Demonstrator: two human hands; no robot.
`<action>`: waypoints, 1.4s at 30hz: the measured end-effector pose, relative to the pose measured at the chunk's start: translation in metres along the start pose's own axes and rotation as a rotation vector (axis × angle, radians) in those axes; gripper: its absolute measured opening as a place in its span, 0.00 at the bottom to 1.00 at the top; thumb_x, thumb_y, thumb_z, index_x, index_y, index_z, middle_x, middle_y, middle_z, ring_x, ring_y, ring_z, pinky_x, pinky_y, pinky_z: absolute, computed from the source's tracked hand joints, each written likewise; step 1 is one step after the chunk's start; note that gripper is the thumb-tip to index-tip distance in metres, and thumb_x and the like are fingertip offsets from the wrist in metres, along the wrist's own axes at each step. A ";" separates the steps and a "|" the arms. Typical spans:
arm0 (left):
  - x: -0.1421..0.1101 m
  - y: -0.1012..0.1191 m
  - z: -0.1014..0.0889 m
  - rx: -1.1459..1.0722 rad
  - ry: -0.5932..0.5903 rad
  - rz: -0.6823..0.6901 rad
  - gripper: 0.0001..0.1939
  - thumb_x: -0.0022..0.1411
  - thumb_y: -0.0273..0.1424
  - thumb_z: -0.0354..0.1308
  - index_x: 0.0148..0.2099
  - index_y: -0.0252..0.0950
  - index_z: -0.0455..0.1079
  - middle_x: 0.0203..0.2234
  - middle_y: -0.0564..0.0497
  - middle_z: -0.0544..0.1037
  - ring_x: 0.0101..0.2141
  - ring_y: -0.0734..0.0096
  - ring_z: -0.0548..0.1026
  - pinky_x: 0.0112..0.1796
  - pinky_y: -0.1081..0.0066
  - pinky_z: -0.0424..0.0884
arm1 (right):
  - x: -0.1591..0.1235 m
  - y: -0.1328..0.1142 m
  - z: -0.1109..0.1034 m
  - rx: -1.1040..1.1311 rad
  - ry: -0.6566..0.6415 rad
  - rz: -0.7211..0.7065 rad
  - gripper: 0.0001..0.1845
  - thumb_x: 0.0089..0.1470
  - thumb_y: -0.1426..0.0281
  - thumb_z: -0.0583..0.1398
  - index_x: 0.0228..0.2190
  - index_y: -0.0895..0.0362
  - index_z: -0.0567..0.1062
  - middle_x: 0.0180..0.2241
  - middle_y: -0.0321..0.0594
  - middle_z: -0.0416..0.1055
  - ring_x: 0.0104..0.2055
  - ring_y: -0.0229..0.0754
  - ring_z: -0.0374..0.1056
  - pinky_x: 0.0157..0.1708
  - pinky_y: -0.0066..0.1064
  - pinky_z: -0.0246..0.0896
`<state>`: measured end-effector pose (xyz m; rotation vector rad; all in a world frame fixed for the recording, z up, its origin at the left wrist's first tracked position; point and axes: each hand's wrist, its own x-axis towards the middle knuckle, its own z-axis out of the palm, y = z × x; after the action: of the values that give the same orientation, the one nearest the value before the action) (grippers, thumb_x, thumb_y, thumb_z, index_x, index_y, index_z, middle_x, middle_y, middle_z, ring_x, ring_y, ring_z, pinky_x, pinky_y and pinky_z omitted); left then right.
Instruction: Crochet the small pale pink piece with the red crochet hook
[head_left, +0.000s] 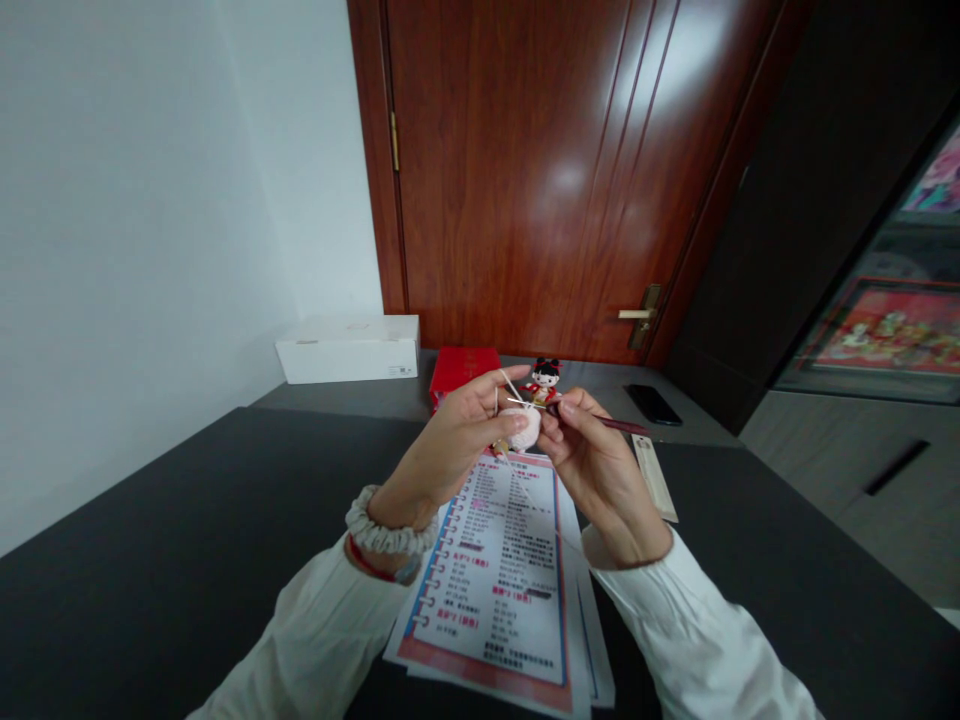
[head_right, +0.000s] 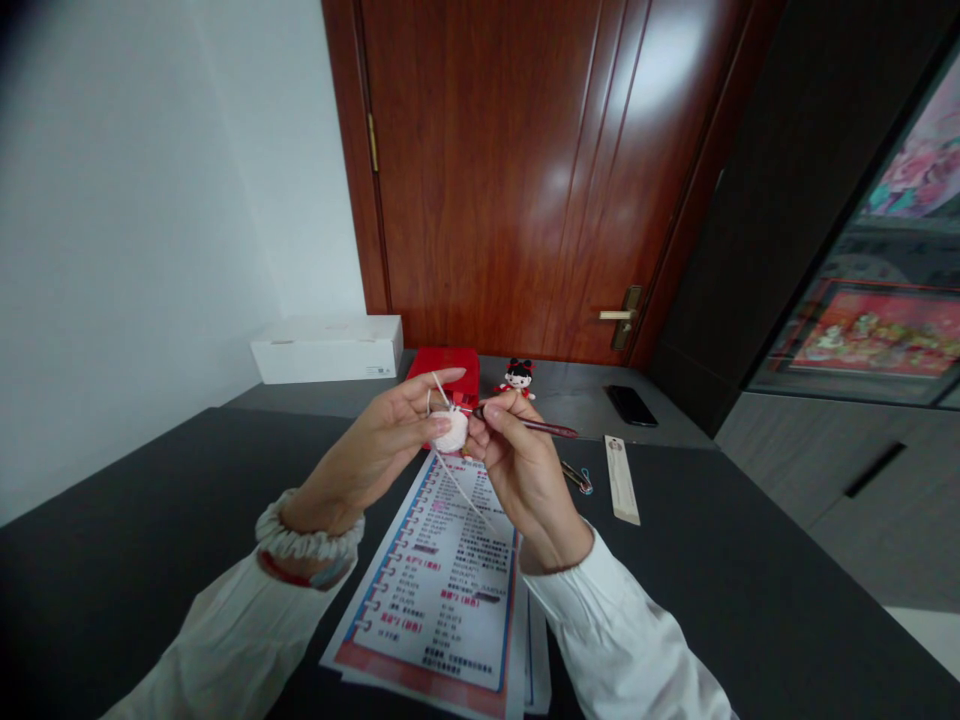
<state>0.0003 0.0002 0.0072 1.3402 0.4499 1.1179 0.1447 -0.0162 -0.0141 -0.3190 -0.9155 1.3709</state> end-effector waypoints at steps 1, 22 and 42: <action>0.001 0.000 0.000 -0.009 -0.001 -0.001 0.29 0.53 0.26 0.65 0.57 0.33 0.65 0.31 0.52 0.75 0.30 0.75 0.73 0.34 0.72 0.65 | 0.000 0.000 0.000 0.008 0.009 -0.008 0.10 0.45 0.72 0.66 0.23 0.56 0.68 0.20 0.29 0.66 0.22 0.30 0.61 0.22 0.22 0.60; 0.001 0.006 0.010 0.052 0.050 0.008 0.39 0.55 0.25 0.63 0.66 0.33 0.53 0.26 0.55 0.72 0.27 0.77 0.69 0.32 0.73 0.62 | -0.005 0.000 -0.015 -0.978 -0.112 -0.647 0.04 0.55 0.73 0.61 0.33 0.51 0.72 0.29 0.36 0.72 0.32 0.39 0.67 0.33 0.34 0.62; -0.001 0.003 -0.006 -0.157 -0.038 -0.117 0.28 0.51 0.23 0.63 0.55 0.31 0.65 0.37 0.47 0.75 0.35 0.69 0.74 0.38 0.69 0.67 | -0.007 -0.006 -0.014 -0.421 -0.149 -0.395 0.04 0.52 0.72 0.64 0.30 0.52 0.73 0.28 0.33 0.74 0.24 0.36 0.69 0.25 0.32 0.66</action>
<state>-0.0058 0.0024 0.0085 1.1813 0.3989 1.0087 0.1592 -0.0201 -0.0216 -0.3342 -1.3169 0.8409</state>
